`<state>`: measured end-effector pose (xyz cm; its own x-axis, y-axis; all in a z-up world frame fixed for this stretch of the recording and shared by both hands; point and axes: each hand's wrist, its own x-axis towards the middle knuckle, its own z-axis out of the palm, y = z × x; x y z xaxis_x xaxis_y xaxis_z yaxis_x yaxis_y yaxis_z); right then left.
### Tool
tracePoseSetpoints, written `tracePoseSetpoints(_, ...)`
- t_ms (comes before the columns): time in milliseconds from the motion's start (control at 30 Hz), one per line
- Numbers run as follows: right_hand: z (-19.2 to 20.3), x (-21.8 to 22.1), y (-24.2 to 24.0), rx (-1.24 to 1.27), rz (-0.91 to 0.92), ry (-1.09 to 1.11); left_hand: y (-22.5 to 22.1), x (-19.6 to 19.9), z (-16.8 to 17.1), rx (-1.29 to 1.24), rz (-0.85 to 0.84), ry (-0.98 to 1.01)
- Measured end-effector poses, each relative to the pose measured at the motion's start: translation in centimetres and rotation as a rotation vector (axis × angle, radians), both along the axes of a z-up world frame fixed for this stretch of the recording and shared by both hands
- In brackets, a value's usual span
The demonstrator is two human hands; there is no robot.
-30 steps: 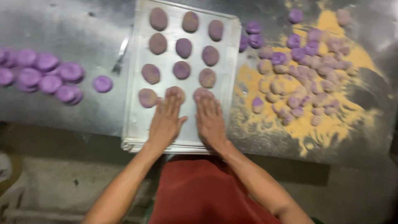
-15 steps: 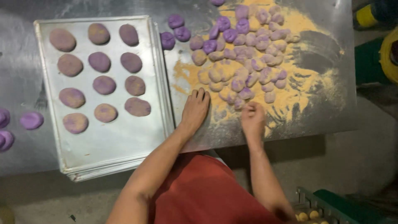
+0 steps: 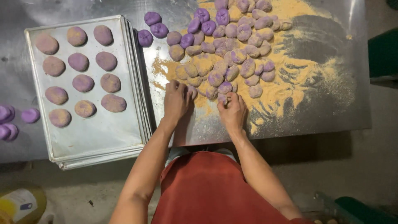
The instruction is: The recorder is shown placing small purple dough portions onto a metal baking tray, flattening them, and marking them with a fork.
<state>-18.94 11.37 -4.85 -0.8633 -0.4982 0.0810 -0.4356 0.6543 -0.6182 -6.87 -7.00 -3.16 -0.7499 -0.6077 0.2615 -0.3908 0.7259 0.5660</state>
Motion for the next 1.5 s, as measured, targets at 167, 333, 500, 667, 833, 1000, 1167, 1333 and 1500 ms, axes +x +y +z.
tracePoseSetpoints(167, -0.1, -1.4, 3.7, -0.512, -0.059, -0.926, 0.9, 0.4, -1.6, -0.06, 0.012, -0.053)
tracePoseSetpoints(333, 3.3, -1.7, 5.8, -1.002, 0.144, -1.341, 2.8, 1.0, 0.4, 0.03, 0.031, -0.04)
tracePoseSetpoints(500, 4.2, -1.3, 4.9, -0.88, 0.139, -1.257, 4.0, 3.9, 3.2, 0.758, 0.185, 0.195)
tracePoseSetpoints(667, 3.0, 1.4, 1.7, -0.786, 0.148, -1.226, 2.8, 12.6, 3.7, 0.99, 0.282, 0.407)
tracePoseSetpoints(833, 4.4, 10.8, -6.6, -0.515, 0.13, -1.115, -2.6, 25.5, 5.0, 0.952, 0.418, 0.472)
tracePoseSetpoints(1000, 7.1, 24.7, -18.6, -0.134, 0.576, -0.766, -11.4, 35.3, 6.7, 0.52, 0.671, 0.08)
tracePoseSetpoints(1167, 8.7, 30.3, -24.0, -0.03, 0.618, -0.353, -14.2, 37.2, 6.5, 0.275, 0.459, 0.024)
tracePoseSetpoints(1333, 9.6, 30.9, -21.9, -0.096, 0.71, -0.05, -12.2, 38.0, 7.7, 0.132, 0.31, -0.072)
tracePoseSetpoints(1500, 5.8, 32.3, -20.7, 0.164, 1.013, 0.206, -11.4, 38.1, 5.4, -0.072, 0.002, -0.397)
